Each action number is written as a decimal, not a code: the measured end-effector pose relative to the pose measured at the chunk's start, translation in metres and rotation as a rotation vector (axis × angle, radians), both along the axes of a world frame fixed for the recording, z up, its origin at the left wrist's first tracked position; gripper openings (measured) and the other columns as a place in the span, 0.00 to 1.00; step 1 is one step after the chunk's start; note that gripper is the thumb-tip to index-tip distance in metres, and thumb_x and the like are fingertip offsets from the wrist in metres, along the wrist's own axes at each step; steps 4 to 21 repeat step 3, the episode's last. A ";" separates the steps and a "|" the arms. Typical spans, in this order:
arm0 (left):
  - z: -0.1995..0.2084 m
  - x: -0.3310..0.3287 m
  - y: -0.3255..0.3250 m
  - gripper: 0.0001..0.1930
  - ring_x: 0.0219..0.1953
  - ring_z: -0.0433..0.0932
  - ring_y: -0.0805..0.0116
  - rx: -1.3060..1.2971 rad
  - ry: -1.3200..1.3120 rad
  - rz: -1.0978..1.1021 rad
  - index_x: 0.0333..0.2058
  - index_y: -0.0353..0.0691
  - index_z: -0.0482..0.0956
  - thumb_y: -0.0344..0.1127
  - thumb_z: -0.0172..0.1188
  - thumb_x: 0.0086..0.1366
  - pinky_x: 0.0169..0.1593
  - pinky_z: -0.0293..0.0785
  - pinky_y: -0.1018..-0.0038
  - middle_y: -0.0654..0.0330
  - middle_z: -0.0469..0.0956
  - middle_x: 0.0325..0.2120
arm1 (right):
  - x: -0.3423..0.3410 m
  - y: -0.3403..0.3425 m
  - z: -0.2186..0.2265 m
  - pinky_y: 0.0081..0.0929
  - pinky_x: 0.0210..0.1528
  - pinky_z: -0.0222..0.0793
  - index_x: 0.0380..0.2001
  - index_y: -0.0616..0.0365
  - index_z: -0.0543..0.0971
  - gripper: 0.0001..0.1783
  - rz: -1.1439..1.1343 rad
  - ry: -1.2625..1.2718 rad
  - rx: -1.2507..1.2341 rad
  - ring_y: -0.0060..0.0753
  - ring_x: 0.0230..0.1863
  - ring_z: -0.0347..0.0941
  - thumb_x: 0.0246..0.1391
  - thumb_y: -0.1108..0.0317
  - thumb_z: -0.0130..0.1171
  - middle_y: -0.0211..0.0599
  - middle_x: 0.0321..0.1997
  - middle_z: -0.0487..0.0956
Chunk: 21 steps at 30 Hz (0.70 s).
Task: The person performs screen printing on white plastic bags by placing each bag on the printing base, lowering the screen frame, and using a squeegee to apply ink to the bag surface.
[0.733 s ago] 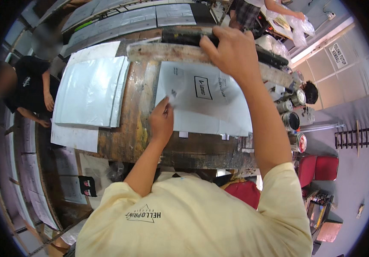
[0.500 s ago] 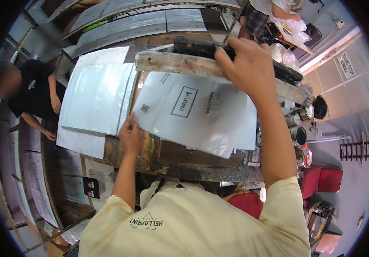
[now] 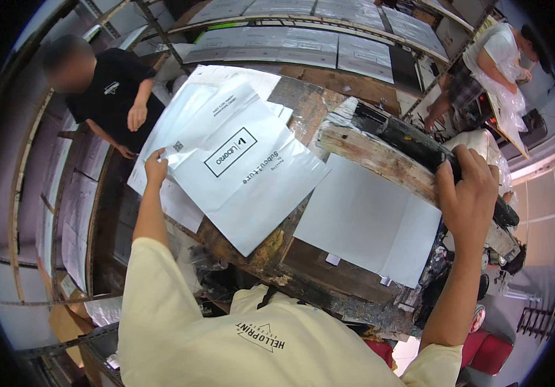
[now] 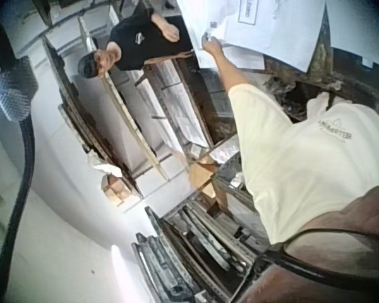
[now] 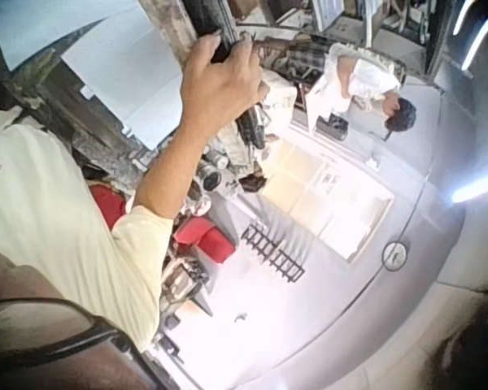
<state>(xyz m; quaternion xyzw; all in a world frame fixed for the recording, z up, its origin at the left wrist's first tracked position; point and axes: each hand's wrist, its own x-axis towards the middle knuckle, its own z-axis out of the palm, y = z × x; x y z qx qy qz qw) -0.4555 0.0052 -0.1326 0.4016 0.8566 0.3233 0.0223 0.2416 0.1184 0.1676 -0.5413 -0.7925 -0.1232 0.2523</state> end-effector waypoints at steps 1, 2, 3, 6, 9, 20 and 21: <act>-0.006 -0.024 -0.005 0.25 0.50 0.84 0.45 -0.032 0.162 -0.001 0.56 0.33 0.82 0.28 0.59 0.58 0.57 0.78 0.62 0.39 0.82 0.51 | 0.002 0.001 -0.002 0.45 0.49 0.65 0.40 0.64 0.81 0.19 0.000 0.006 0.001 0.55 0.40 0.74 0.54 0.58 0.60 0.50 0.35 0.79; -0.009 -0.028 0.008 0.27 0.59 0.78 0.42 -0.112 0.172 0.109 0.59 0.33 0.79 0.33 0.64 0.59 0.66 0.69 0.59 0.35 0.79 0.54 | 0.007 0.001 -0.004 0.46 0.51 0.65 0.42 0.64 0.81 0.20 0.015 0.014 -0.004 0.56 0.40 0.74 0.54 0.57 0.60 0.51 0.36 0.80; -0.011 -0.030 0.007 0.27 0.59 0.78 0.42 -0.107 0.171 0.104 0.59 0.33 0.79 0.33 0.64 0.59 0.66 0.69 0.59 0.35 0.79 0.54 | 0.006 0.000 -0.006 0.46 0.51 0.65 0.43 0.63 0.81 0.21 0.017 0.035 0.010 0.56 0.41 0.75 0.55 0.57 0.60 0.52 0.37 0.80; -0.011 -0.030 0.007 0.27 0.59 0.78 0.42 -0.107 0.171 0.104 0.59 0.33 0.79 0.33 0.64 0.59 0.66 0.69 0.59 0.35 0.79 0.54 | 0.006 0.000 -0.006 0.46 0.51 0.65 0.43 0.63 0.81 0.21 0.017 0.035 0.010 0.56 0.41 0.75 0.55 0.57 0.60 0.52 0.37 0.80; -0.011 -0.030 0.007 0.27 0.59 0.78 0.42 -0.107 0.171 0.104 0.59 0.33 0.79 0.33 0.64 0.59 0.66 0.69 0.59 0.35 0.79 0.54 | 0.006 0.000 -0.006 0.46 0.51 0.65 0.43 0.63 0.81 0.21 0.017 0.035 0.010 0.56 0.41 0.75 0.55 0.57 0.60 0.52 0.37 0.80; -0.011 -0.030 0.007 0.27 0.59 0.78 0.42 -0.107 0.171 0.104 0.59 0.33 0.79 0.33 0.64 0.59 0.66 0.69 0.59 0.35 0.79 0.54 | 0.006 0.000 -0.006 0.46 0.51 0.65 0.43 0.63 0.81 0.21 0.017 0.035 0.010 0.56 0.41 0.75 0.55 0.57 0.60 0.52 0.37 0.80; -0.011 -0.030 0.007 0.27 0.59 0.78 0.42 -0.107 0.171 0.104 0.59 0.33 0.79 0.33 0.64 0.59 0.66 0.69 0.59 0.35 0.79 0.54 | 0.006 0.000 -0.006 0.46 0.51 0.65 0.43 0.63 0.81 0.21 0.017 0.035 0.010 0.56 0.41 0.75 0.55 0.57 0.60 0.52 0.37 0.80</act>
